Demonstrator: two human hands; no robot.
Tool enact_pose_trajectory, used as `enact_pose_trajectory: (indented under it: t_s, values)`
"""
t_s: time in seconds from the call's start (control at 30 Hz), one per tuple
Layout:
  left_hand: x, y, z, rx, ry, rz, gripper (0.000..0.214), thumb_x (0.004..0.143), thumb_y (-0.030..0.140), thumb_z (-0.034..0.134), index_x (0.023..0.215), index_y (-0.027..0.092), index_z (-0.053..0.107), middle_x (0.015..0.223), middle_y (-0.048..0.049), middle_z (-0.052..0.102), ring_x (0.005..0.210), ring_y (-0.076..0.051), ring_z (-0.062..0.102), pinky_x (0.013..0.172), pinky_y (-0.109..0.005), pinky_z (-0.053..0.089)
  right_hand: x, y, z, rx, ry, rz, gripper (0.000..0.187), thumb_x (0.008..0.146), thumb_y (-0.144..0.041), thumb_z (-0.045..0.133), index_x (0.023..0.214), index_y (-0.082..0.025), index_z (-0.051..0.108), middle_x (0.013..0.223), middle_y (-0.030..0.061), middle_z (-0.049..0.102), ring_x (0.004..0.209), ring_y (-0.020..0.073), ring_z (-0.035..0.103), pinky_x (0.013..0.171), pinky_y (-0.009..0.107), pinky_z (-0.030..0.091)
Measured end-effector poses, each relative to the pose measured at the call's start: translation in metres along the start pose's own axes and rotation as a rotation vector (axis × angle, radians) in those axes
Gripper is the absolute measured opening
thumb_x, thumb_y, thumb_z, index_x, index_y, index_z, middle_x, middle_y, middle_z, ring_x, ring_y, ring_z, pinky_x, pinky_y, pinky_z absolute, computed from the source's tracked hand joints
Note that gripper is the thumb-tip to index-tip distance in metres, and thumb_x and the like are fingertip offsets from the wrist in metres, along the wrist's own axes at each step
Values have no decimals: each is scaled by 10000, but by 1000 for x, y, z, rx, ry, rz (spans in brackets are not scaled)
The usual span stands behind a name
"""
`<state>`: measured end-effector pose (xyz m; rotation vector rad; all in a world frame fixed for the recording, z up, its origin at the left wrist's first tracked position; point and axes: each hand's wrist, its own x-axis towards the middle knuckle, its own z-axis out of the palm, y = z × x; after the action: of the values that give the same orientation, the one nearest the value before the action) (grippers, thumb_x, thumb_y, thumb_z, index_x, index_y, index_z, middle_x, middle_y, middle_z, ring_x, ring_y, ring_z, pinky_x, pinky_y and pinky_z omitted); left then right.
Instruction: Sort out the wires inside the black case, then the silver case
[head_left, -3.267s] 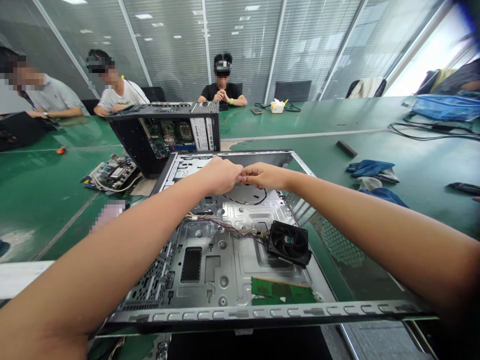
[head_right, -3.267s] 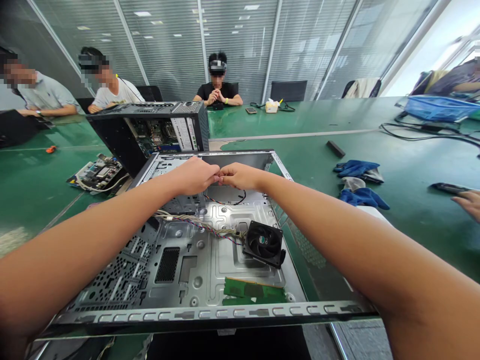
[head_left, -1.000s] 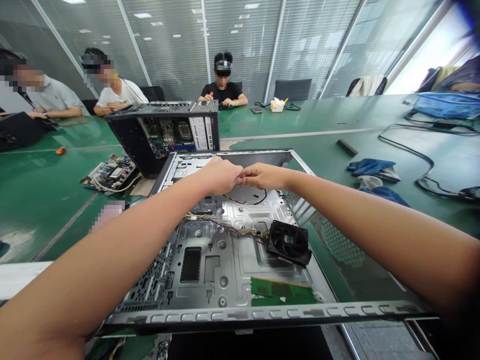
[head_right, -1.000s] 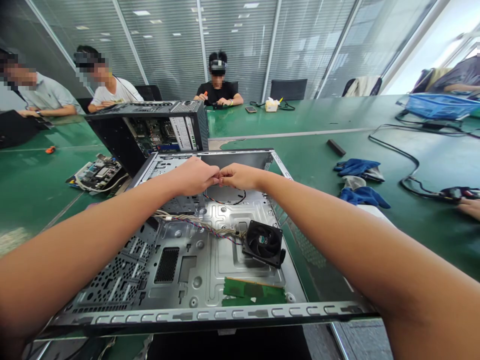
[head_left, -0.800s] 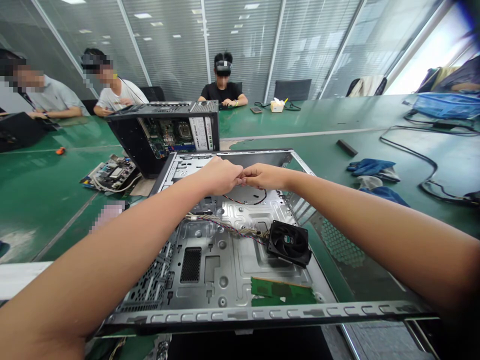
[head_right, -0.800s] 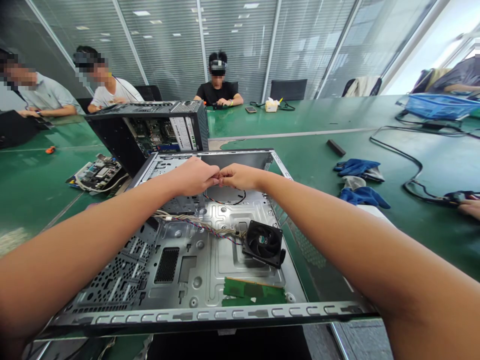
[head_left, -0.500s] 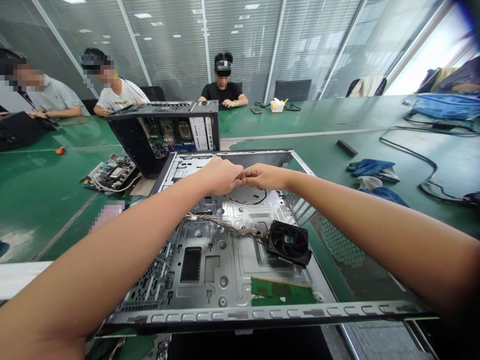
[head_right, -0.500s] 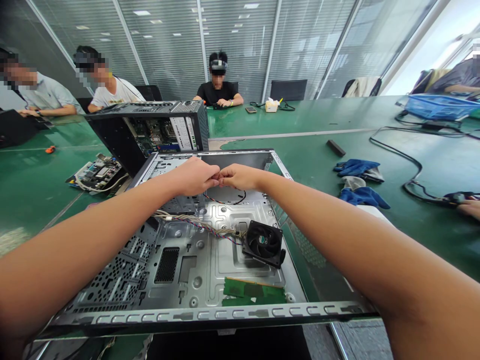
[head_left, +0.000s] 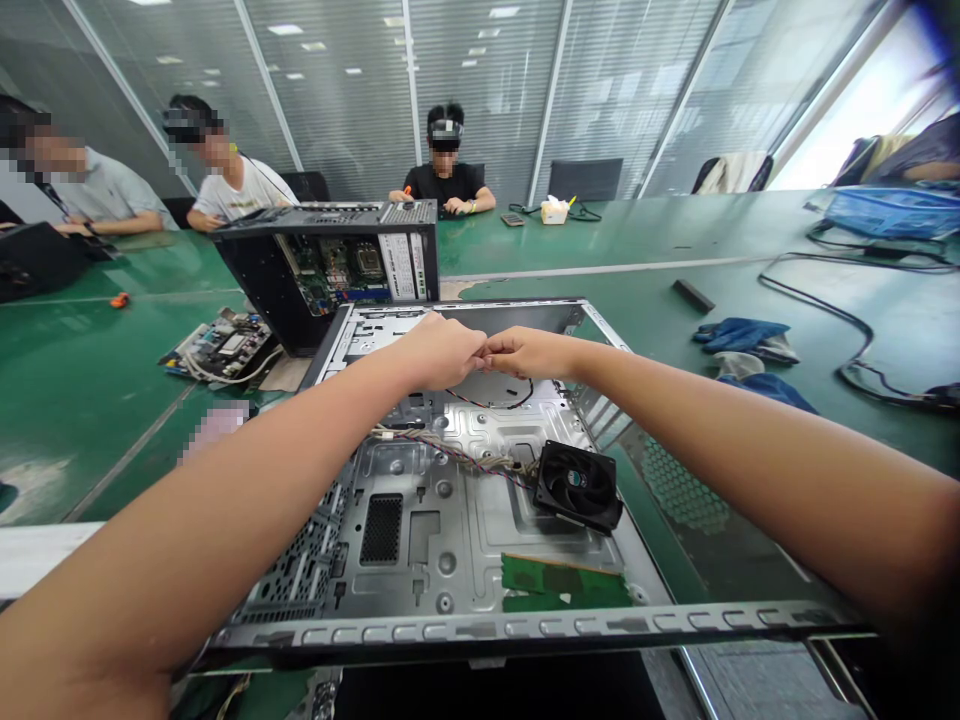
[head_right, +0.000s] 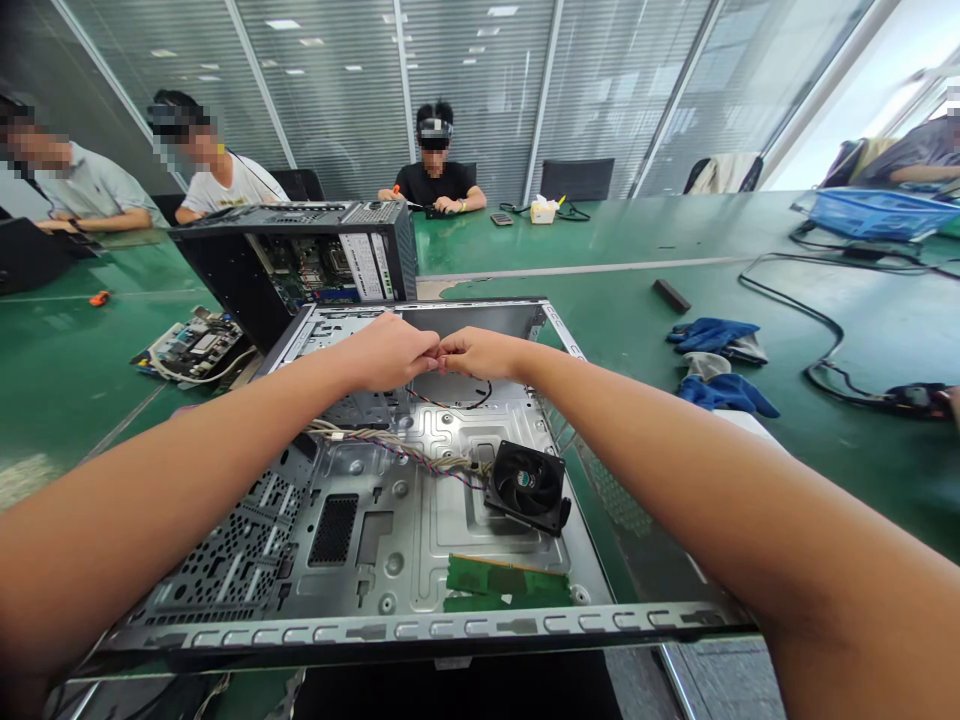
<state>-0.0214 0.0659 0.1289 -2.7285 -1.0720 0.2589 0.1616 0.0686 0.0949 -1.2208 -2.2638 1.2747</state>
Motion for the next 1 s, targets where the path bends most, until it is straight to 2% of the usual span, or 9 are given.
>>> enact_pose_trajectory:
  t_s: [0.33,0.53,0.8,1.0]
  values:
    - [0,1,-1,-2,1,1,349,960,374,390,1070,174,654,935,-126,745,860,-252,668,800,-371,381,-1,0,-1,-44,9,-7,160,931,-292,523,853,-170,591,617,-49,391,551,96,325,517,245,293]
    - [0,-1,0,-9,12,11,359,957,379,388,1073,168,655,936,-135,745,863,-271,672,802,-382,388,-1,-1,-1,-61,15,6,150,931,-263,507,828,-173,569,612,-49,395,552,99,352,524,246,312]
    - [0,1,0,6,4,8,368,979,369,361,1057,174,663,930,-121,743,839,-243,662,811,-372,387,-1,0,0,-24,9,5,156,936,-281,523,857,-166,592,591,-57,361,538,94,294,506,241,270]
    - [0,0,-1,9,-1,13,399,990,368,333,1088,168,664,940,-130,740,872,-259,669,819,-379,385,0,1,0,-10,7,2,158,935,-284,530,852,-166,594,595,-58,350,534,93,300,512,245,270]
